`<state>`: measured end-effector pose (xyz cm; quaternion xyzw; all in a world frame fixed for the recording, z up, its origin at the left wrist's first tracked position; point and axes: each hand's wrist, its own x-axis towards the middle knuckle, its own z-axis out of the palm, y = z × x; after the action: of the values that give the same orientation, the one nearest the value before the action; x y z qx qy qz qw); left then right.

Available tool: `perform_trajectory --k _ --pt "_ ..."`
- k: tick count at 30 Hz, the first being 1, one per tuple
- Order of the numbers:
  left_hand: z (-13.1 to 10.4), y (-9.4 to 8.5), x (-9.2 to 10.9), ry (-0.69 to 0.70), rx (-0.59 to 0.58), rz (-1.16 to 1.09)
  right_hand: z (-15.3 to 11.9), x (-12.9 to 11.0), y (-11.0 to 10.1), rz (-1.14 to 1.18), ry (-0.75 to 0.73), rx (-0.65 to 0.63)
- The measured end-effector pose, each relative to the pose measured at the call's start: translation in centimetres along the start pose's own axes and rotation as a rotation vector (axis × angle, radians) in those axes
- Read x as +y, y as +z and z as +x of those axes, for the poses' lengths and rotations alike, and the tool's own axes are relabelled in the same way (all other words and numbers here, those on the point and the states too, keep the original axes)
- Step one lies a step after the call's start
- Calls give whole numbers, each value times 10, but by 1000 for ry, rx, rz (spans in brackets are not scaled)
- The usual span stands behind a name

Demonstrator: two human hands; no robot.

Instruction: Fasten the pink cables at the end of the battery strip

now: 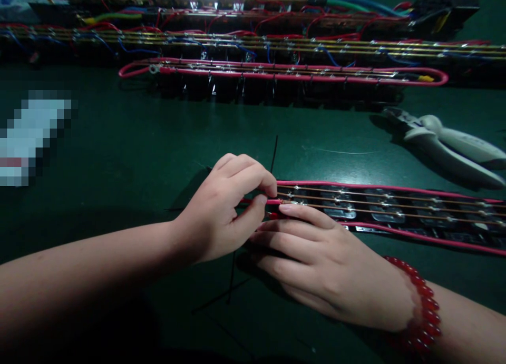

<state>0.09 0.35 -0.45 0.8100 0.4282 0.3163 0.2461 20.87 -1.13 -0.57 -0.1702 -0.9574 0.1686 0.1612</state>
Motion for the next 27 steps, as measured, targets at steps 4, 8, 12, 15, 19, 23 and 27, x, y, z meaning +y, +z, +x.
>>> perform_trajectory --k 4,8,12,15,19,23,27 --pt "0 0 0 -8 -15 6 0 0 0 8 2 2" --pt "0 -1 0 4 -16 0 0 0 0 13 3 6" --pt "1 0 0 5 -12 5 0 0 1 19 1 7" --pt "0 0 1 9 -6 17 1 0 0 13 -4 3" --pt "-2 0 2 14 23 66 -1 -2 -5 -43 -15 118" --pt "-3 0 2 -8 32 120 -4 0 -9 -255 177 330" --pt "-2 0 0 -4 28 132 -1 7 -6 -379 374 272"
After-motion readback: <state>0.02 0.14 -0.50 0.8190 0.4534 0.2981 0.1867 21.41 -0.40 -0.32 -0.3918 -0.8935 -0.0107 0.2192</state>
